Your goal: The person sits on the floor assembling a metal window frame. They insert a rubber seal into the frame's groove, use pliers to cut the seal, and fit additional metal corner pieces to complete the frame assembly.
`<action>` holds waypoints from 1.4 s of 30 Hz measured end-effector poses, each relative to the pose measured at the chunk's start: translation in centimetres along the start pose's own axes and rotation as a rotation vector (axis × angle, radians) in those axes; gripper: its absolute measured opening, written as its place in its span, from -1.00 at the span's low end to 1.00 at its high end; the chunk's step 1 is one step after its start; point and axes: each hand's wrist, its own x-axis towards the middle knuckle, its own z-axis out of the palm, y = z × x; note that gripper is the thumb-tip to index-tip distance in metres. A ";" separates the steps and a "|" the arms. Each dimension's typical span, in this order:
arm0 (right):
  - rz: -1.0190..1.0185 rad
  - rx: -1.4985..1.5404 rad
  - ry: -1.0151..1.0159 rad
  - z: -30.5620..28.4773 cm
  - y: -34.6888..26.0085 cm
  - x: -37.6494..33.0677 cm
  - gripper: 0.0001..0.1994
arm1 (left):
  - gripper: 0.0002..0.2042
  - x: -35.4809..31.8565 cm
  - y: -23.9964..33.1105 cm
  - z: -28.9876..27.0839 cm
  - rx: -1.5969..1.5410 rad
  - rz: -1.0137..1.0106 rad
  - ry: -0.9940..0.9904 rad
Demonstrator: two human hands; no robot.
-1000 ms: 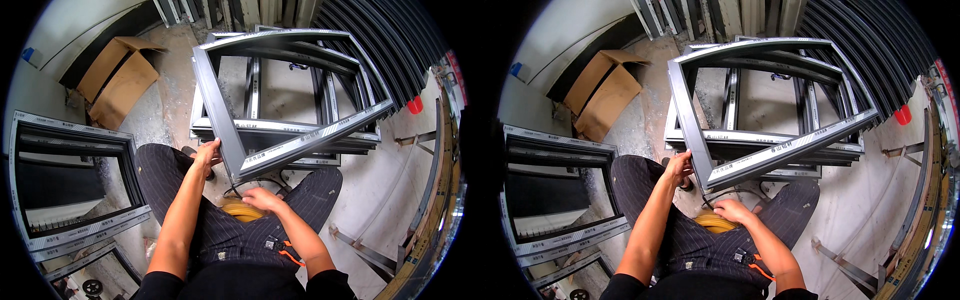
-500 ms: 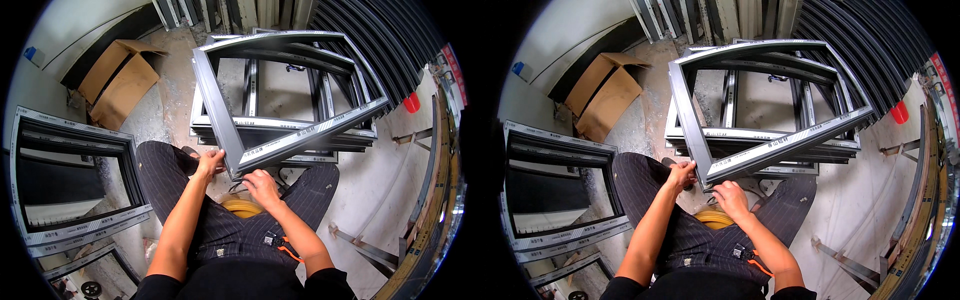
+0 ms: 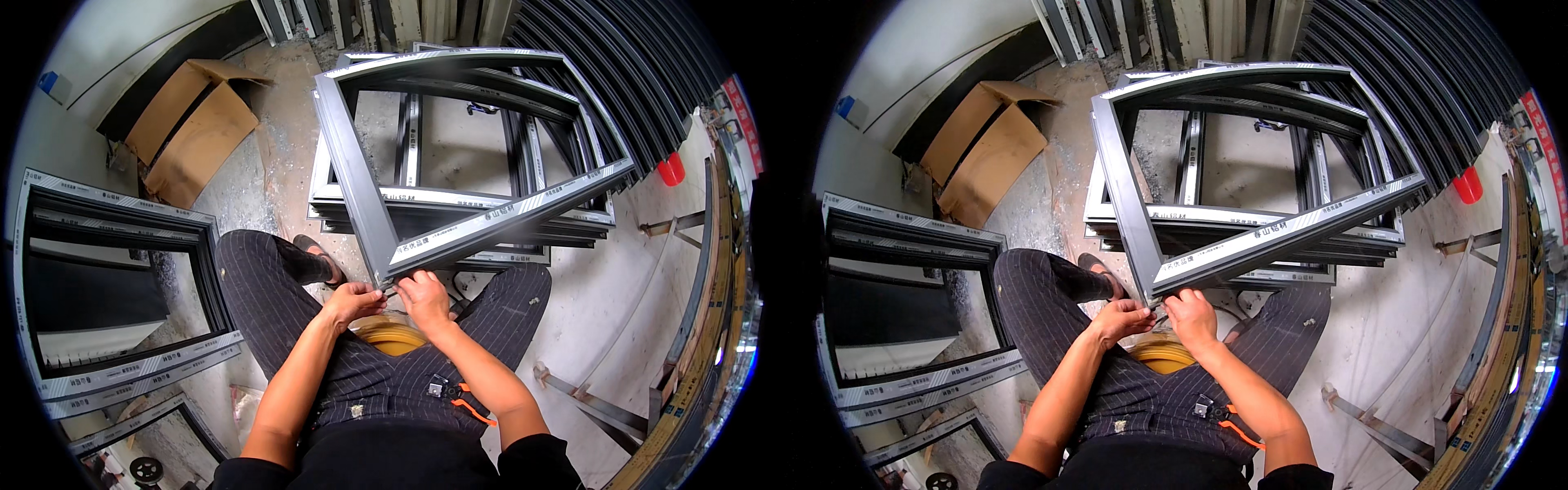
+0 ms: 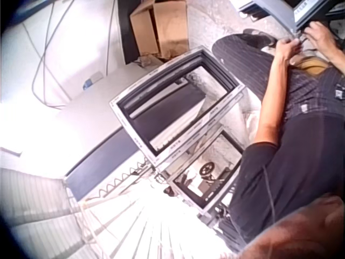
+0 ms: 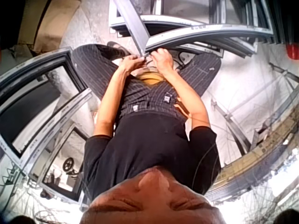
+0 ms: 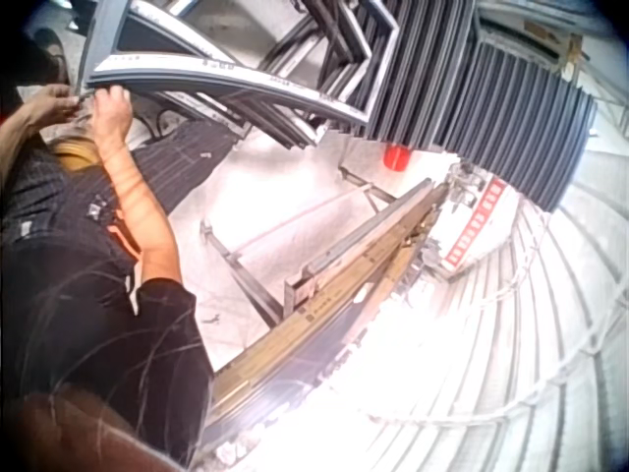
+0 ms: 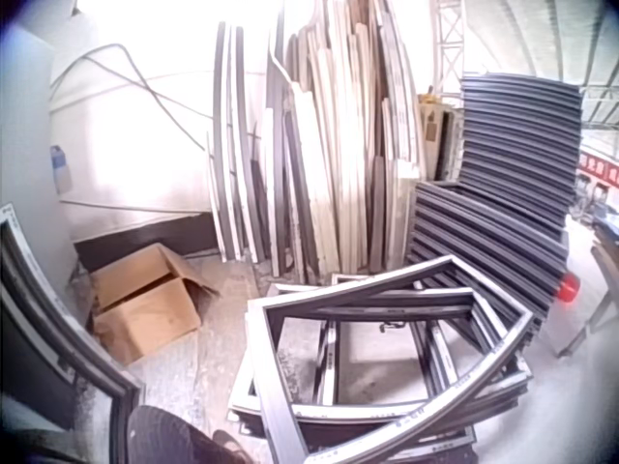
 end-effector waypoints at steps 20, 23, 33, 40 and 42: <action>-0.066 -0.120 -0.022 0.4 0.0 0.1 -0.92 | -0.85 1.6 -2.2 2.5 -0.039 0.183 0.106; -0.062 -0.085 -0.044 0.1 -0.2 0.1 -0.92 | -0.85 2.4 -2.7 2.6 -0.112 0.126 0.189; 0.020 -0.664 -0.010 -12.0 9.4 2.2 -0.94 | -0.84 2.6 -2.6 2.7 -0.078 0.053 0.244; 0.106 -0.864 0.190 -22.7 18.4 7.9 -0.88 | -0.80 1.3 -3.8 4.8 -0.117 0.235 0.243; -0.006 -0.798 0.190 -21.5 19.0 9.9 -0.86 | -0.80 1.3 -3.9 5.0 -0.213 0.191 0.231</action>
